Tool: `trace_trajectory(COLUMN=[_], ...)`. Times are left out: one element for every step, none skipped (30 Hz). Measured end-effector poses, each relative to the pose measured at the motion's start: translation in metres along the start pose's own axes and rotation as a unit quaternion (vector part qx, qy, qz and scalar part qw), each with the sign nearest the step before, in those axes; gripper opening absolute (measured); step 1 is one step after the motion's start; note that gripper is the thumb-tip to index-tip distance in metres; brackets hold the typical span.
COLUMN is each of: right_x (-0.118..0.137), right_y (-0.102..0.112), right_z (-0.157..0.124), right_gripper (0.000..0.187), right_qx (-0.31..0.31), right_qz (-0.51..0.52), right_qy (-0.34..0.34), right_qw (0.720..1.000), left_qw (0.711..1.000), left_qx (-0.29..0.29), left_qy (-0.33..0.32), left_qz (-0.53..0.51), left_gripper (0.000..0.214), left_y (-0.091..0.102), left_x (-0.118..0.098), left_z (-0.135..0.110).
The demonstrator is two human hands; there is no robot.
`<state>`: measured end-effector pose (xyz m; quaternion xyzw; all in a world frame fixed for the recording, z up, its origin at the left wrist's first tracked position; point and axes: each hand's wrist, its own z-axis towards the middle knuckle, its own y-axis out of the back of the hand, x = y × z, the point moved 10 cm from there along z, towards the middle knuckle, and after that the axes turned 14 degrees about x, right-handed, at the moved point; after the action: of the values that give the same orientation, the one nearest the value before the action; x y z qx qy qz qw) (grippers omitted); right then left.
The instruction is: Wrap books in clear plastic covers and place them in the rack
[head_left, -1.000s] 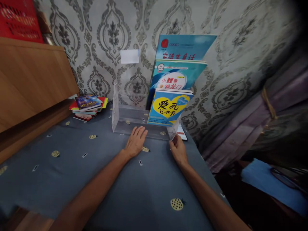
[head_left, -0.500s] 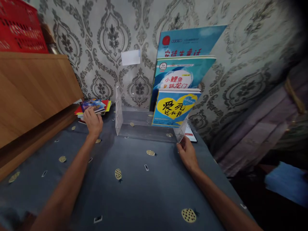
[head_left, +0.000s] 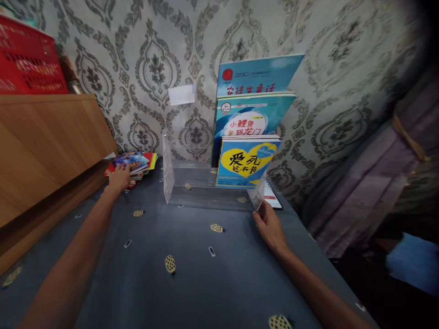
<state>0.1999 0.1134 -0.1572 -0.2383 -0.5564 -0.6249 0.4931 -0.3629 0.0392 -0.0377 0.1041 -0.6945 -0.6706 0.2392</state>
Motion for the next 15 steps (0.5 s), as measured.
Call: trace_trajectory(right_x=[0.000,0.000,0.001,0.002,0.003,0.005,0.007,0.008,0.010,0.011,0.011,0.012,0.011,0.011,0.011], right_y=[0.000,0.000,0.000,0.000,0.000,0.001,0.001,0.001,0.001,0.001,0.001,0.001,0.001,0.001,0.001], right_z=[0.000,0.000,0.000,0.000,0.000,0.000,0.000,-0.001,-0.001,-0.001,-0.001,-0.001,0.000,0.000,0.000], right_gripper=[0.055,0.055,0.056,0.056,0.056,0.056,0.055,0.054,0.054,0.053,0.052,0.052,0.052,0.052,0.053], right_qx=[0.001,0.002,0.002,0.002,0.002,0.001,0.000,-0.003,-0.004,-0.005,-0.006,-0.005,-0.002,0.000,0.003], right_qz=[-0.002,-0.005,-0.010,-0.014,-0.017,-0.019,-0.020,-0.021,-0.022,-0.024,-0.025,-0.025,-0.025,-0.023,-0.022], right_qy=[-0.001,-0.002,-0.003,-0.003,-0.003,-0.001,0.002,0.007,0.012,0.016,0.019,0.021,0.021,0.021,0.021], right_qw=[1.000,1.000,1.000,1.000,1.000,1.000,1.000,1.000,1.000,1.000,0.999,0.999,0.999,1.000,1.000], left_qw=[1.000,1.000,1.000,0.999,0.999,0.999,0.998,0.998,0.997,0.997,0.996,0.995,0.995,0.994,0.994], left_qx=[0.004,0.006,0.007,0.006,0.003,0.001,-0.001,-0.002,-0.004,-0.006,-0.008,-0.010,-0.012,-0.014,-0.017], left_qy=[-0.008,-0.014,-0.018,-0.021,-0.023,-0.026,-0.029,-0.033,-0.037,-0.041,-0.045,-0.049,-0.051,-0.052,-0.052], left_qz=[0.007,0.014,0.020,0.027,0.033,0.040,0.047,0.054,0.060,0.067,0.074,0.081,0.088,0.094,0.100], left_gripper=[0.053,0.052,0.052,0.051,0.051,0.051,0.051,0.050,0.051,0.051,0.052,0.053,0.053,0.052,0.052], left_y=[0.002,0.005,0.007,0.010,0.012,0.014,0.015,0.016,0.016,0.015,0.015,0.014,0.012,0.011,0.010], left_x=[0.000,0.000,0.001,0.001,0.000,-0.001,-0.002,-0.004,-0.006,-0.008,-0.010,-0.013,-0.015,-0.018,-0.021], left_z=[-0.001,-0.001,-0.003,-0.004,-0.006,-0.008,-0.010,-0.013,-0.015,-0.019,-0.022,-0.026,-0.031,-0.035,-0.040])
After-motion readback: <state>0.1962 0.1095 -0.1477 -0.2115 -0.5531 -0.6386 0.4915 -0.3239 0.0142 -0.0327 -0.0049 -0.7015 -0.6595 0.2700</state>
